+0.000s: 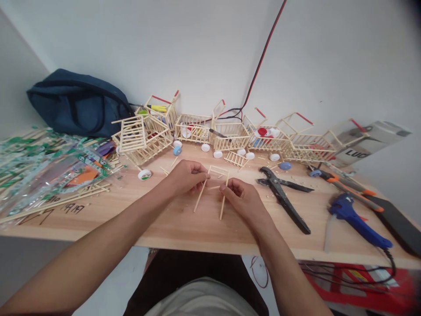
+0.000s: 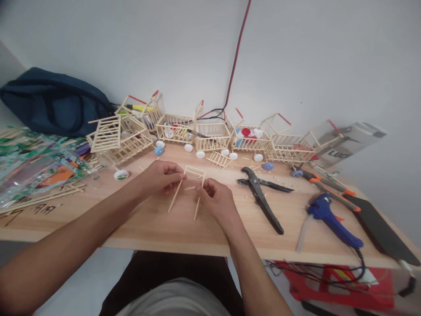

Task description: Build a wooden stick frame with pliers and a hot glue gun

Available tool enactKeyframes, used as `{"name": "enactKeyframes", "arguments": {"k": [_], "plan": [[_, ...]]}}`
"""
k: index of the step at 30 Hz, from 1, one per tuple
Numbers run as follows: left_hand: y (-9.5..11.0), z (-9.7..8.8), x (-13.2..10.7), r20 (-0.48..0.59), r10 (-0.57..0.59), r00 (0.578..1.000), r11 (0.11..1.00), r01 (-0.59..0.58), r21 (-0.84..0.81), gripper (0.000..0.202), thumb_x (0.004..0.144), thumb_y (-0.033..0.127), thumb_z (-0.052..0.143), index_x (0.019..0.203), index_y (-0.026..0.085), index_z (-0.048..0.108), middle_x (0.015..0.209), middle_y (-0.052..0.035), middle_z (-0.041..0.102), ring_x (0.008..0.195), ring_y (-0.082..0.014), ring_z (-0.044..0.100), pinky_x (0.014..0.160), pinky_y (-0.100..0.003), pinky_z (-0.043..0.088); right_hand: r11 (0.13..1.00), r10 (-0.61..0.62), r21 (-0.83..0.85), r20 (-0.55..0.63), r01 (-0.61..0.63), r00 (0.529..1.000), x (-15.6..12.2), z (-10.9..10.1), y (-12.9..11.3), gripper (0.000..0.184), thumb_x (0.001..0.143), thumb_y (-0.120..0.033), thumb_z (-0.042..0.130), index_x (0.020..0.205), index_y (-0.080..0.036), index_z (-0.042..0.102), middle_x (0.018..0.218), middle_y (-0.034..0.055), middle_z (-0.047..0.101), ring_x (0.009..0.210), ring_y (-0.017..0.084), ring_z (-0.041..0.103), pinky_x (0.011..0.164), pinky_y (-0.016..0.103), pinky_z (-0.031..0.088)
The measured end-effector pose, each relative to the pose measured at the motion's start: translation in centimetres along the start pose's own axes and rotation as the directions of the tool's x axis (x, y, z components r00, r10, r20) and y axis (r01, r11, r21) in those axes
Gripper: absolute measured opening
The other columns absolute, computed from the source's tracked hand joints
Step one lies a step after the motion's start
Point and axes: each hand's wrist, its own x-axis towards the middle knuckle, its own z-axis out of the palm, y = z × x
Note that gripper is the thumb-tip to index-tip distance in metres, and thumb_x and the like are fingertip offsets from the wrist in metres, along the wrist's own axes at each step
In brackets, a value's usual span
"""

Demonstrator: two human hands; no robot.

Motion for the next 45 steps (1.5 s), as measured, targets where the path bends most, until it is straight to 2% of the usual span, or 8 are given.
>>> {"name": "enactKeyframes", "arguments": {"k": [6,9,15,21,29,37,41,45], "plan": [[-0.09,-0.07,0.07,-0.010,-0.008,1.000,1.000,0.008,0.015,0.011,0.076,0.014,0.060,0.065,0.012,0.061,0.049,0.0023,0.057,0.039,-0.0066,0.046,0.034,-0.016,0.036,0.994,0.048,0.094,0.043,-0.052,0.998,-0.14,-0.01,-0.27,0.023,0.081,-0.040,0.057,0.074,-0.018,0.058,0.069,0.0014,0.065,0.063,0.014,0.057,0.061,0.025,0.042],[-0.10,-0.03,0.11,-0.007,-0.012,1.000,1.000,0.012,-0.002,0.011,0.077,0.014,0.059,0.066,0.012,0.060,0.051,0.0021,0.057,0.040,-0.0069,0.047,0.034,-0.016,0.038,0.988,0.074,0.133,0.049,-0.080,0.996,-0.23,0.00,-0.36,0.025,0.082,-0.041,0.055,0.074,-0.018,0.060,0.070,0.0027,0.068,0.063,0.015,0.059,0.061,0.026,0.043],[-0.03,-0.06,0.08,0.014,-0.025,1.000,1.000,0.025,-0.001,0.008,0.077,0.016,0.061,0.069,0.012,0.061,0.054,0.0009,0.058,0.045,-0.0080,0.051,0.036,-0.016,0.040,0.979,0.094,0.179,0.018,-0.096,0.995,-0.24,0.14,0.05,0.025,0.083,-0.041,0.055,0.074,-0.018,0.060,0.067,0.0017,0.067,0.059,0.013,0.057,0.057,0.024,0.042],[-0.01,-0.13,0.01,0.025,-0.024,0.999,1.000,0.024,0.001,0.008,0.076,0.017,0.061,0.070,0.012,0.062,0.053,0.0009,0.058,0.046,-0.0083,0.051,0.037,-0.016,0.040,0.990,0.075,0.116,0.003,-0.075,0.997,-0.15,0.07,0.28,0.025,0.084,-0.040,0.054,0.073,-0.018,0.060,0.065,0.0009,0.066,0.056,0.012,0.054,0.055,0.023,0.039],[-0.13,-0.02,-0.08,0.015,-0.030,0.999,1.000,0.030,-0.010,0.008,0.075,0.018,0.063,0.069,0.012,0.063,0.053,0.0006,0.058,0.046,-0.0086,0.051,0.038,-0.017,0.041,0.989,0.071,0.128,0.008,-0.072,0.997,-0.18,0.04,0.36,0.027,0.084,-0.041,0.054,0.073,-0.018,0.060,0.066,0.0012,0.066,0.056,0.012,0.054,0.055,0.023,0.039],[-0.13,-0.14,-0.07,0.026,-0.026,0.999,0.989,0.029,-0.143,0.010,0.070,0.017,0.070,0.075,0.011,0.065,0.056,0.0005,0.062,0.047,-0.0073,0.054,0.045,-0.018,0.046,0.990,0.076,0.123,-0.047,-0.070,0.996,-0.03,-0.03,0.42,0.031,0.083,-0.046,0.054,0.071,-0.018,0.059,0.060,0.0005,0.061,0.051,0.011,0.047,0.049,0.023,0.034],[-0.22,-0.08,0.01,0.032,-0.043,0.999,0.986,0.048,-0.159,0.008,0.071,0.014,0.069,0.077,0.010,0.065,0.053,0.0013,0.061,0.045,-0.0067,0.053,0.047,-0.018,0.045,0.990,0.073,0.125,-0.071,-0.064,0.995,-0.06,-0.10,0.31,0.031,0.083,-0.046,0.055,0.068,-0.018,0.058,0.056,-0.0018,0.054,0.049,0.010,0.042,0.047,0.022,0.030],[-0.32,0.04,0.07,0.041,-0.043,0.998,0.984,0.050,-0.171,0.009,0.071,0.015,0.069,0.076,0.009,0.065,0.053,0.0014,0.060,0.045,-0.0064,0.052,0.046,-0.018,0.045,0.990,0.079,0.123,-0.069,-0.070,0.994,-0.08,-0.08,0.34,0.033,0.082,-0.048,0.054,0.070,-0.019,0.059,0.057,-0.0017,0.056,0.047,0.010,0.041,0.045,0.023,0.029]]}}
